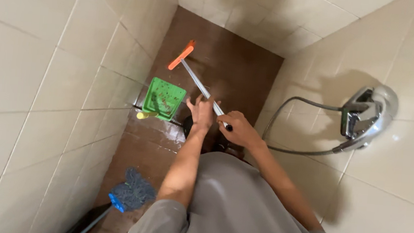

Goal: The person holds a squeegee and pushes water across the tiled bathroom floor toward a drain, occasionally moving a green dustpan and a mop out of the way.

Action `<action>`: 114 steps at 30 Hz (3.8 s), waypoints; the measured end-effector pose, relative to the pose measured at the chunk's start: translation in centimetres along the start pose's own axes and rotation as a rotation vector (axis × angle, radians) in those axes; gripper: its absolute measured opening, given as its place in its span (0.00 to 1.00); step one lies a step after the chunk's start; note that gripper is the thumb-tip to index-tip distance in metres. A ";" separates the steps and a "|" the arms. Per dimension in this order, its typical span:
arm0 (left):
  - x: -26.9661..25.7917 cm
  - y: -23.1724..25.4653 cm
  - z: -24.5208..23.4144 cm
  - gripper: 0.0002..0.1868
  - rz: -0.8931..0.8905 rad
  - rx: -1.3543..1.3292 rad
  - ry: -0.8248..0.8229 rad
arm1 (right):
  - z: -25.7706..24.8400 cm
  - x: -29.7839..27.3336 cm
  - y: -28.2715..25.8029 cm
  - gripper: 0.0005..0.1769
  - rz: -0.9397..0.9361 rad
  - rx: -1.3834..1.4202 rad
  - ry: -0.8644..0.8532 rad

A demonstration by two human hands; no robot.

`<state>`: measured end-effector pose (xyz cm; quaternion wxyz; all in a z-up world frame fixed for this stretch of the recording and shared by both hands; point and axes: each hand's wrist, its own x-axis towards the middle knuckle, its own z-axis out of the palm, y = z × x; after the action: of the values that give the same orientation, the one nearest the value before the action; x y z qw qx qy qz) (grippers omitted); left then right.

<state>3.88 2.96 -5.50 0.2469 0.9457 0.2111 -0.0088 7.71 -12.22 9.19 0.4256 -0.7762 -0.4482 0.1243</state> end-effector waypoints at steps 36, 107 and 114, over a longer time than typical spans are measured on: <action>-4.2 7.7 3.8 0.25 -0.022 -0.455 -0.098 | -1.2 -6.7 2.5 0.14 0.485 -0.064 0.129; 0.7 13.9 2.9 0.11 0.449 -0.133 -0.239 | -5.6 -6.0 2.0 0.10 0.426 -0.237 0.600; 0.9 11.2 1.7 0.10 0.359 -0.097 -0.220 | -4.0 -4.6 2.1 0.12 0.414 -0.067 0.567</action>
<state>9.39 -6.33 -1.94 0.3112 0.9485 0.0115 -0.0577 8.67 -18.58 9.20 0.4731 -0.8679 -0.1492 -0.0272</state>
